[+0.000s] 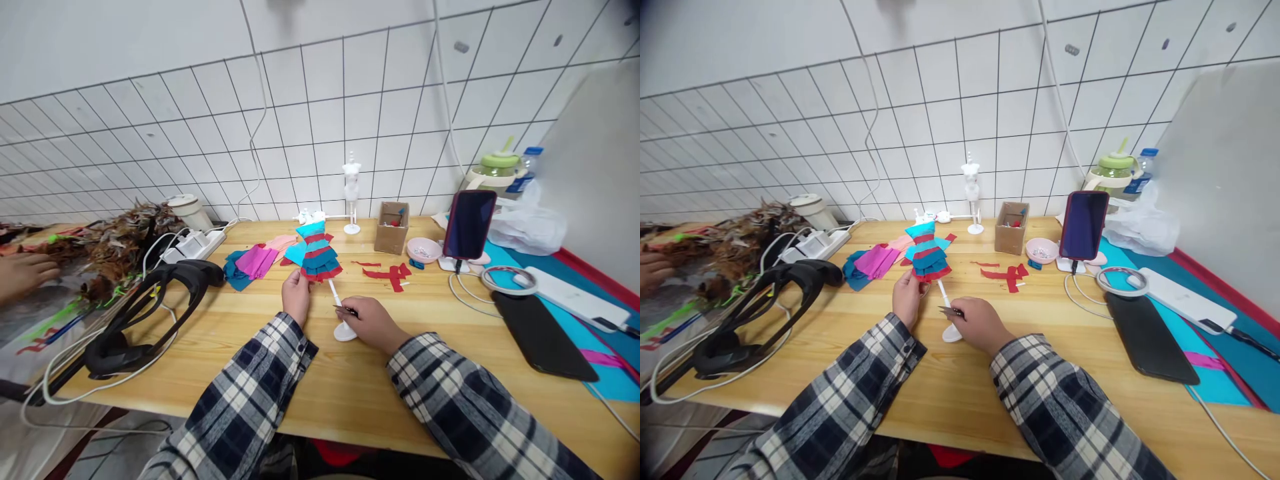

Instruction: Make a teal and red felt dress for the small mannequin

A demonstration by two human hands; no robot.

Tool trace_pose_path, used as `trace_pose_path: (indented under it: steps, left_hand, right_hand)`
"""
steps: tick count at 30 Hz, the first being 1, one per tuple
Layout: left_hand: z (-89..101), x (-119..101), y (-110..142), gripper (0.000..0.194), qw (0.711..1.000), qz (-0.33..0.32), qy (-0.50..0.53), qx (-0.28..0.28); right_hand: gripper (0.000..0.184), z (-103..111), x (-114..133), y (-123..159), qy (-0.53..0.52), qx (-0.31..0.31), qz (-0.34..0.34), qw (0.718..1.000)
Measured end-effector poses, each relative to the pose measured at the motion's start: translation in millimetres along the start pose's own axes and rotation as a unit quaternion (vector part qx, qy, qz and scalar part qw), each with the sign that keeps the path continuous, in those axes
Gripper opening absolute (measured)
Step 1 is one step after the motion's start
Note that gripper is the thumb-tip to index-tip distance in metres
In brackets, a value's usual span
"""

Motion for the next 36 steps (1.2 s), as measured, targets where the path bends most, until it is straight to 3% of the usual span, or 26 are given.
trace_pose_path:
  steps: [3,8,12,14,22,27,31,36]
  left_hand:
    - [-2.9,6,3,0.03,0.998,0.039,0.052,0.025]
    - [-24.6,12,14,0.023,0.975,0.138,0.144,0.101]
    - [-44.9,10,28,0.026,0.911,0.229,0.285,0.189]
    - [-50.7,5,34,0.027,0.884,0.241,0.337,0.217]
    - [-49.5,-4,41,0.015,0.915,0.192,0.304,0.185]
    - [-46.9,4,39,0.005,0.883,0.252,0.361,0.166]
    - [-51.7,5,43,0.012,0.854,0.294,0.39,0.182]
    - [-54.2,5,46,0.003,0.859,0.298,0.371,0.189]
  right_hand:
    - [0.021,1,0,1,0.021,0.0,-0.011,1.0]
    - [0.019,10,-6,4,0.068,-0.025,-0.046,0.996]
    - [0.012,17,-8,6,0.135,-0.05,-0.068,0.987]
    - [0.009,17,-8,7,0.158,-0.049,-0.072,0.984]
    - [0.007,15,-2,8,0.153,-0.036,-0.056,0.986]
    - [0.011,15,-6,6,0.129,-0.041,-0.05,0.989]
    - [0.009,16,-8,6,0.128,-0.04,-0.053,0.99]
    - [0.011,16,-10,5,0.119,-0.035,-0.056,0.991]
Point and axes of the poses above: each hand's wrist, its own y-axis away from the middle knuckle, its own z-axis out of the back of the hand, x = y × z, the point moved 9 cm from there along -y, towards the middle knuckle, and after that the axes turned 6 degrees about z, right-handed, at the moved point
